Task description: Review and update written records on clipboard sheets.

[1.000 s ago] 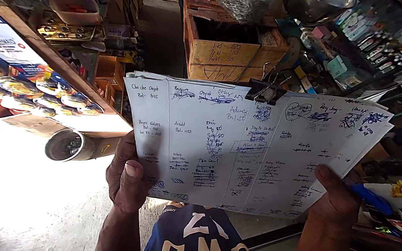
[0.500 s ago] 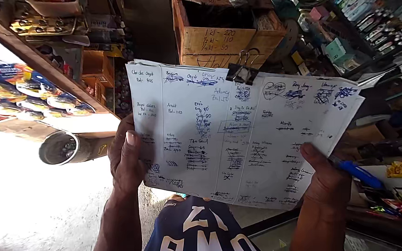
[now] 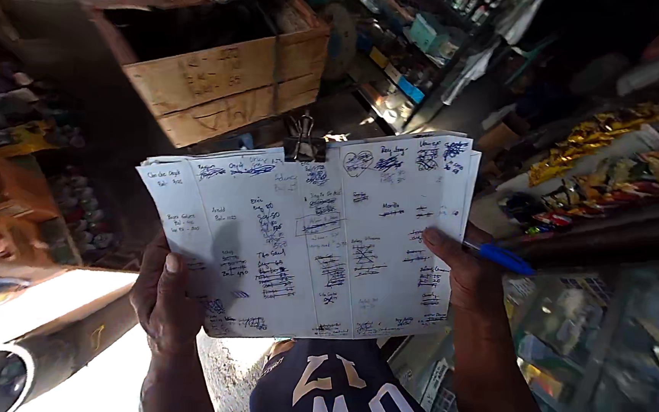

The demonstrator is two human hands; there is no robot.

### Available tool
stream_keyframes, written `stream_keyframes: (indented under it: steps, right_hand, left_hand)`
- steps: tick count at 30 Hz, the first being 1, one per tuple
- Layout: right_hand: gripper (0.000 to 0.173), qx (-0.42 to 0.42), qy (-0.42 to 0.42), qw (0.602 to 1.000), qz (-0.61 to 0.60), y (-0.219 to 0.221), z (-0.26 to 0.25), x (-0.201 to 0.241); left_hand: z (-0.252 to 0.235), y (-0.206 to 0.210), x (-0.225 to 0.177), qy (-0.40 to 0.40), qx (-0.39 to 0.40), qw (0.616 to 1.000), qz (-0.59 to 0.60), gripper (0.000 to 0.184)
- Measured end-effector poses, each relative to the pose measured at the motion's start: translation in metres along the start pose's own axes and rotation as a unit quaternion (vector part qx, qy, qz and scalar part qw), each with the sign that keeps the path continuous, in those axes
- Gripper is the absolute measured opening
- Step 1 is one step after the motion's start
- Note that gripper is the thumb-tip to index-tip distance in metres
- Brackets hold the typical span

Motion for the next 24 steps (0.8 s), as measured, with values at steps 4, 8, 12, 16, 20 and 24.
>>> stream_keyframes:
  steps: [4,8,12,16,20,24]
  right_hand:
    - [0.016,-0.046,0.01,0.999,0.006,-0.049,-0.001,-0.015]
    - [0.016,-0.078,0.015,0.997,-0.017,-0.103,-0.012,-0.039]
    - [0.015,-0.102,0.021,0.994,-0.033,-0.167,-0.033,-0.065]
    - [0.014,-0.113,0.038,0.992,-0.029,-0.232,-0.054,-0.091]
    - [0.015,-0.134,0.049,0.99,-0.014,-0.292,-0.07,-0.105]
    - [0.016,-0.165,0.046,0.985,-0.018,-0.339,-0.08,-0.115]
  left_hand:
    - [-0.015,0.06,0.012,-0.009,0.049,0.999,0.014,0.034]
    - [-0.027,0.127,0.025,-0.012,0.076,0.997,0.013,0.026]
    - [-0.034,0.207,0.036,-0.013,0.115,0.993,0.024,0.026]
    - [-0.036,0.284,0.052,-0.022,0.132,0.991,0.025,0.028]
    - [-0.039,0.355,0.068,-0.026,0.156,0.987,0.031,0.028]
    - [-0.046,0.413,0.081,-0.041,0.179,0.983,0.022,0.032]
Point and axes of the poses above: each hand's wrist, its own z-axis away from the middle knuckle, its own y-axis out of the palm, x = y × z, the point moved 9 cm from there along -z, towards the middle knuckle, and after that the axes turned 5 degrees about -y, right-handed, at the moved point
